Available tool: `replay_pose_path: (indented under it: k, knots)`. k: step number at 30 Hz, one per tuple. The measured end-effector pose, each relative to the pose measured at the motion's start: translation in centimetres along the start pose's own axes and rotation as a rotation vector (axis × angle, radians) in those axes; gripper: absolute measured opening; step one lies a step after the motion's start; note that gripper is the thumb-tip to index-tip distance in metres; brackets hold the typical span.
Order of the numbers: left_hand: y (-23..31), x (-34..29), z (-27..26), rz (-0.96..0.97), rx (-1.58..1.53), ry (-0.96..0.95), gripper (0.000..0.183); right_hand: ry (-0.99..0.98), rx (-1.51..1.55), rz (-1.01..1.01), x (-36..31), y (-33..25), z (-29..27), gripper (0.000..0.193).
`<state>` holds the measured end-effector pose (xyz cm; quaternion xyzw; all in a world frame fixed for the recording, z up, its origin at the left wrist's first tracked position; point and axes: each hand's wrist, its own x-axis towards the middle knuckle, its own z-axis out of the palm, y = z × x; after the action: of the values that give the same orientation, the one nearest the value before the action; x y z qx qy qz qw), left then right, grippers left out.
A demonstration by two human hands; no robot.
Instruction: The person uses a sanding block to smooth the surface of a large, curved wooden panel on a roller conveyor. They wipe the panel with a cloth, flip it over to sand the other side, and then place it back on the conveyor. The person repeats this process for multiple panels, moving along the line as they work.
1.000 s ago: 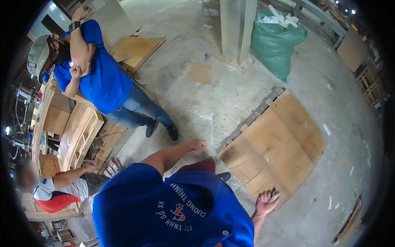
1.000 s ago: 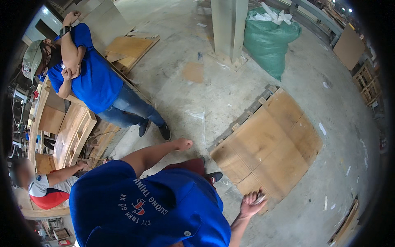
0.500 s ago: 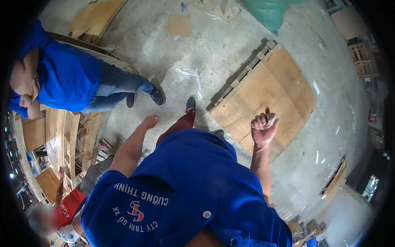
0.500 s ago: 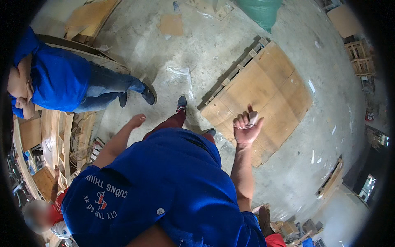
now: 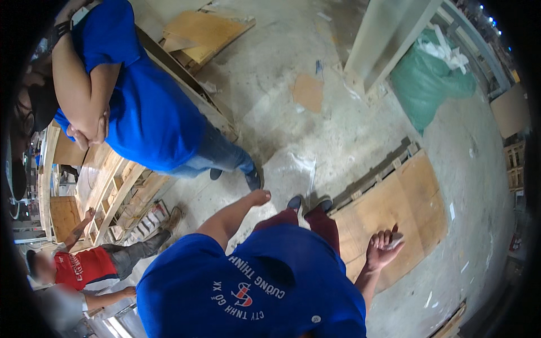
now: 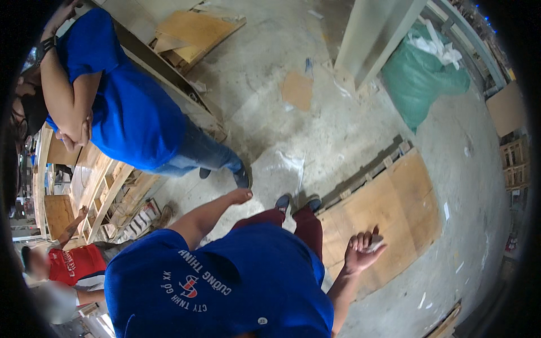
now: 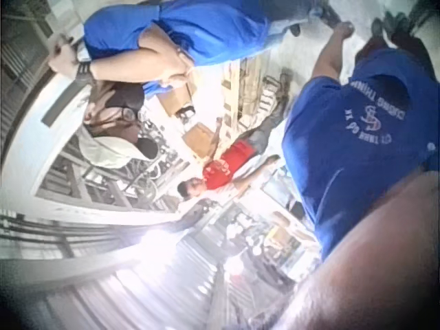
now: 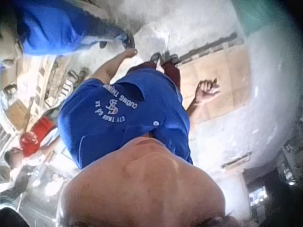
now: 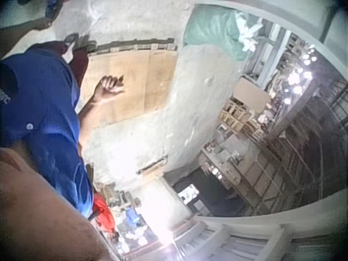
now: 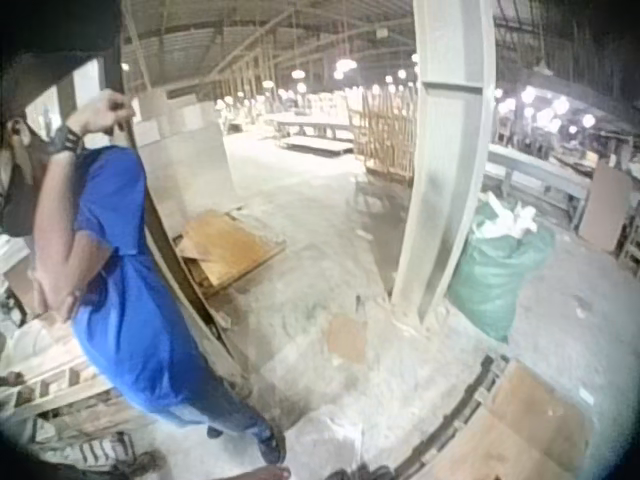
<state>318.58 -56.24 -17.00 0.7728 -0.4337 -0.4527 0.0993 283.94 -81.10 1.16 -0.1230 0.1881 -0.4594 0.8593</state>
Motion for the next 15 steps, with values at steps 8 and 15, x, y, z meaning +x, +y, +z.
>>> replay_pose_path:
  k: [8, 15]
  knots:
    - [-1.1, 3.5, -4.1, -0.180, -0.245, 0.273, 0.030, 0.074, -0.035, 0.005, 4.1, -0.6, -2.2, 0.059]
    - [-2.0, 0.6, -5.9, -0.141, 0.327, -0.061, 0.032, -0.013, 0.130, 0.100, 14.6, 1.1, -3.4, 0.070]
